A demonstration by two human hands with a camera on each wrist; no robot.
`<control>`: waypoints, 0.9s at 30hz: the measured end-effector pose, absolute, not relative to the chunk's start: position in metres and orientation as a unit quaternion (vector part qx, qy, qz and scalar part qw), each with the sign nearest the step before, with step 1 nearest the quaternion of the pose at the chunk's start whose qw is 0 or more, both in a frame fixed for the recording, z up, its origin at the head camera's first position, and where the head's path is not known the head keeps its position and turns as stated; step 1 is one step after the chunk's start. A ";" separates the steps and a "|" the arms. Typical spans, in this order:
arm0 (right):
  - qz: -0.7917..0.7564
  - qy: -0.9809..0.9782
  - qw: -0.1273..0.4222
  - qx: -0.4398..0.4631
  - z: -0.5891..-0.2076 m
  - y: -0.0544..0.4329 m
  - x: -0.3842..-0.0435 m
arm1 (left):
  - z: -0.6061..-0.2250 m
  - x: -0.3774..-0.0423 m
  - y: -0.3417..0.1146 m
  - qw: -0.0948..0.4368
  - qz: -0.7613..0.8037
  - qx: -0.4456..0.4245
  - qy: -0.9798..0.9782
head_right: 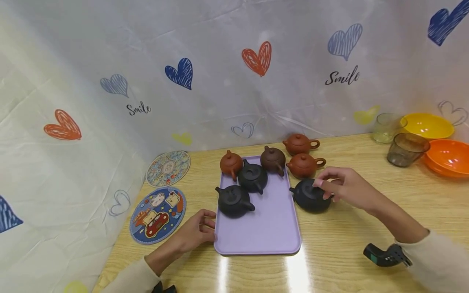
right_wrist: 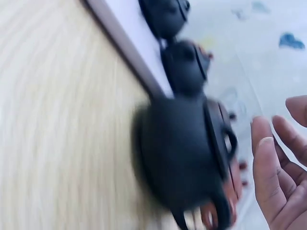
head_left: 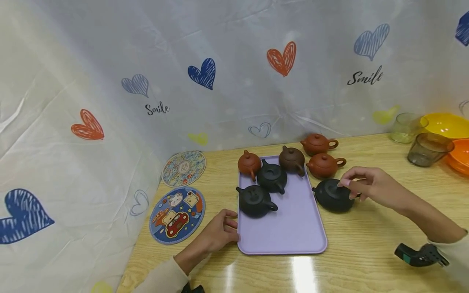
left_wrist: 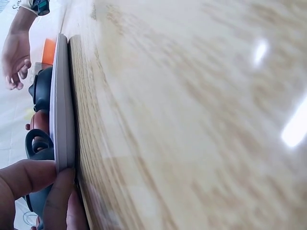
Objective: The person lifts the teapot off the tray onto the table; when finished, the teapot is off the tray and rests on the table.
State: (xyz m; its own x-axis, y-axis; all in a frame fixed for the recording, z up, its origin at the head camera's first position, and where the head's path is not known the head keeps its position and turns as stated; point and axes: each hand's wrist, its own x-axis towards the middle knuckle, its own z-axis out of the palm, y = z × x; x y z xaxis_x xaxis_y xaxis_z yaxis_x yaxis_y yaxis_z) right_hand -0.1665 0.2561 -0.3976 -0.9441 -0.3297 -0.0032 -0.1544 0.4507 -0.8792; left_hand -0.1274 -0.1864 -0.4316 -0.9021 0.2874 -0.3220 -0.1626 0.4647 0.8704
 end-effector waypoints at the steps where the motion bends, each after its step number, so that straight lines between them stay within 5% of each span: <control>1: -0.512 0.840 0.092 -0.152 -0.398 0.249 -0.165 | -0.432 -0.127 -0.186 0.217 0.516 0.037 0.828; 9: -0.547 0.798 0.172 -0.186 -0.400 0.193 -0.165 | -0.432 -0.126 -0.186 0.212 0.520 0.037 0.827; 27: -0.562 0.783 0.235 -0.126 -0.430 0.111 -0.181 | -0.432 -0.126 -0.187 0.214 0.520 0.034 0.826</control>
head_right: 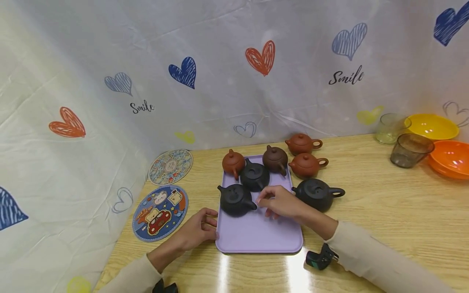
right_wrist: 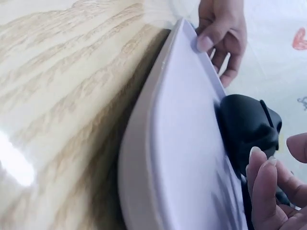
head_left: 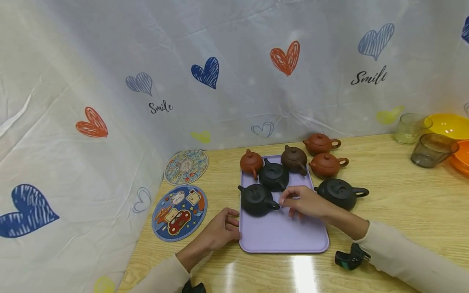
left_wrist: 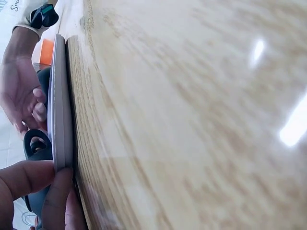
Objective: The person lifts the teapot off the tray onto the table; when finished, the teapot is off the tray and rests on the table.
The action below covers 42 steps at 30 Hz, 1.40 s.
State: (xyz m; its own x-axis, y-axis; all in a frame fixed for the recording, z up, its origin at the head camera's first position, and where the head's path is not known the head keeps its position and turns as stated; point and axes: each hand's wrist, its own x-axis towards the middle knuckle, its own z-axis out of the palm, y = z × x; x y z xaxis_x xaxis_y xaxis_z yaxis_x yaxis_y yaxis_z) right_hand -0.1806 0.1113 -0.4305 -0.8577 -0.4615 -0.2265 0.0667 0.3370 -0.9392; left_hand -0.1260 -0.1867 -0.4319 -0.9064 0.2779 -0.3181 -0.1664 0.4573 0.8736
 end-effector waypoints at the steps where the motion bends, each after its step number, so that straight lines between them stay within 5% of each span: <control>1: -0.561 0.782 0.240 -0.125 -0.432 0.109 -0.181 | -0.432 -0.126 -0.187 0.214 0.519 0.034 0.827; 15: -0.550 0.772 0.294 -0.125 -0.432 0.089 -0.185 | -0.432 -0.127 -0.186 0.218 0.521 0.036 0.824; 42: -0.556 0.773 0.275 -0.133 -0.428 0.083 -0.180 | -0.431 -0.126 -0.187 0.220 0.520 0.034 0.824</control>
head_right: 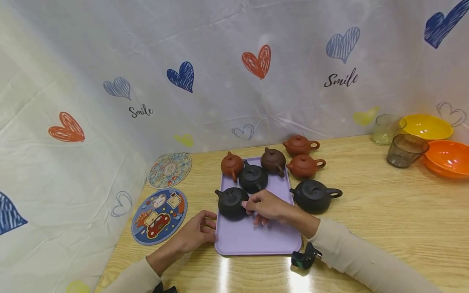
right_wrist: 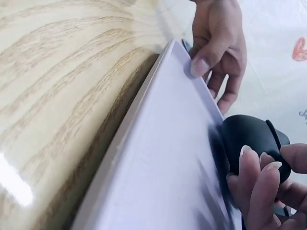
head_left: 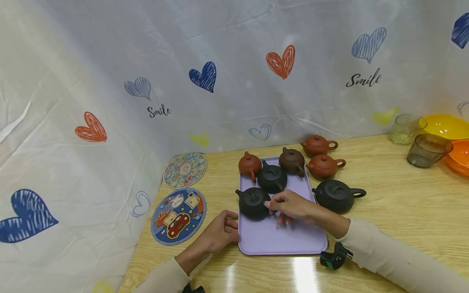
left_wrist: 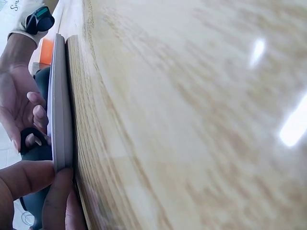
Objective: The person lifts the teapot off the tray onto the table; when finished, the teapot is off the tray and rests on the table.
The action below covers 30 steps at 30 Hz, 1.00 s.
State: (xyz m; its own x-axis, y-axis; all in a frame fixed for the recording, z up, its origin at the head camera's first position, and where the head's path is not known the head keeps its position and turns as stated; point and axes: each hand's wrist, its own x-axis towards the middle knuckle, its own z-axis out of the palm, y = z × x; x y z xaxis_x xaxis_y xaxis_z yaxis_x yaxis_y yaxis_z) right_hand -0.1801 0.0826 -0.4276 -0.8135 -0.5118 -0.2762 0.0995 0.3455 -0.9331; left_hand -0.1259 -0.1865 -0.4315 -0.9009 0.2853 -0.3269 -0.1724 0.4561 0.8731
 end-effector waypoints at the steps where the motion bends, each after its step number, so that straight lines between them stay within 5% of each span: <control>1: -0.557 0.773 0.275 -0.132 -0.427 0.083 -0.180 | -0.431 -0.126 -0.186 0.221 0.520 0.035 0.824; 30: -0.541 0.772 0.259 -0.210 -0.393 0.134 -0.166 | -0.434 -0.126 -0.188 0.210 0.520 0.038 0.827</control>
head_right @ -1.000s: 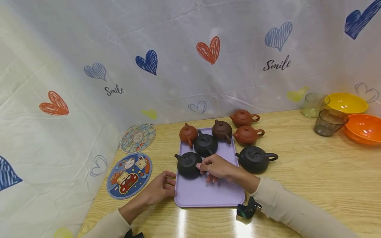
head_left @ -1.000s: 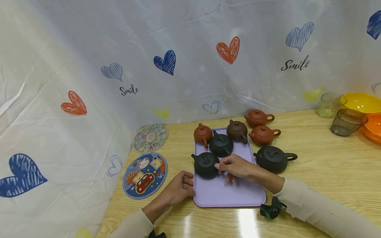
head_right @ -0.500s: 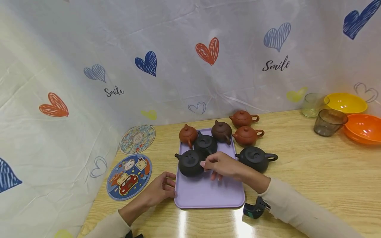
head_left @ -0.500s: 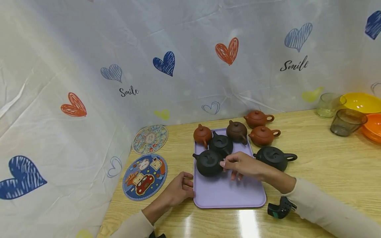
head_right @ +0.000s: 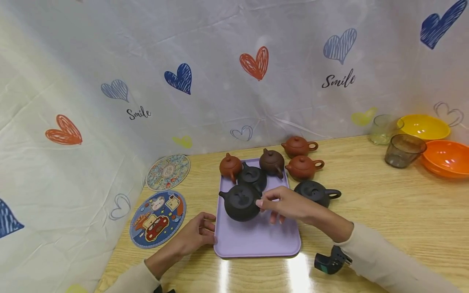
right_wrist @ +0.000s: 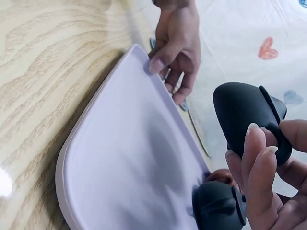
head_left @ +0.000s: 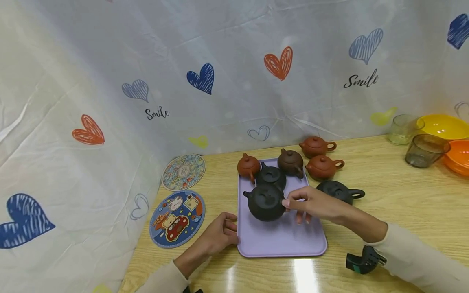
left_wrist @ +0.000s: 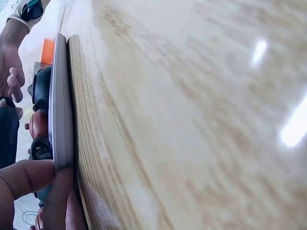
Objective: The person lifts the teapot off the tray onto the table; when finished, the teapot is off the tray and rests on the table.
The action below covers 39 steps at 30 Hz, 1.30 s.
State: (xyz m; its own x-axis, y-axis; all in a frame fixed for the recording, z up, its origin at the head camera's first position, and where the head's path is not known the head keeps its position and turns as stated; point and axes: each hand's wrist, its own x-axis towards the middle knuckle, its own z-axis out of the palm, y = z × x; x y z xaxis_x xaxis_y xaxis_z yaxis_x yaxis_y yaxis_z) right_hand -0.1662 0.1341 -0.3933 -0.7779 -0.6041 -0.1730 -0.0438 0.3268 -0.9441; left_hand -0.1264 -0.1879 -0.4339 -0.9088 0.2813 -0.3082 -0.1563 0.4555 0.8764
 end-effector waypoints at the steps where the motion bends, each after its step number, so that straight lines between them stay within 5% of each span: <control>1: -0.540 0.773 0.259 -0.211 -0.392 0.136 -0.165 | -0.434 -0.126 -0.188 0.210 0.521 0.038 0.827; 39: -0.536 0.736 0.254 -0.326 -0.398 0.213 -0.133 | -0.434 -0.126 -0.189 0.211 0.511 0.045 0.832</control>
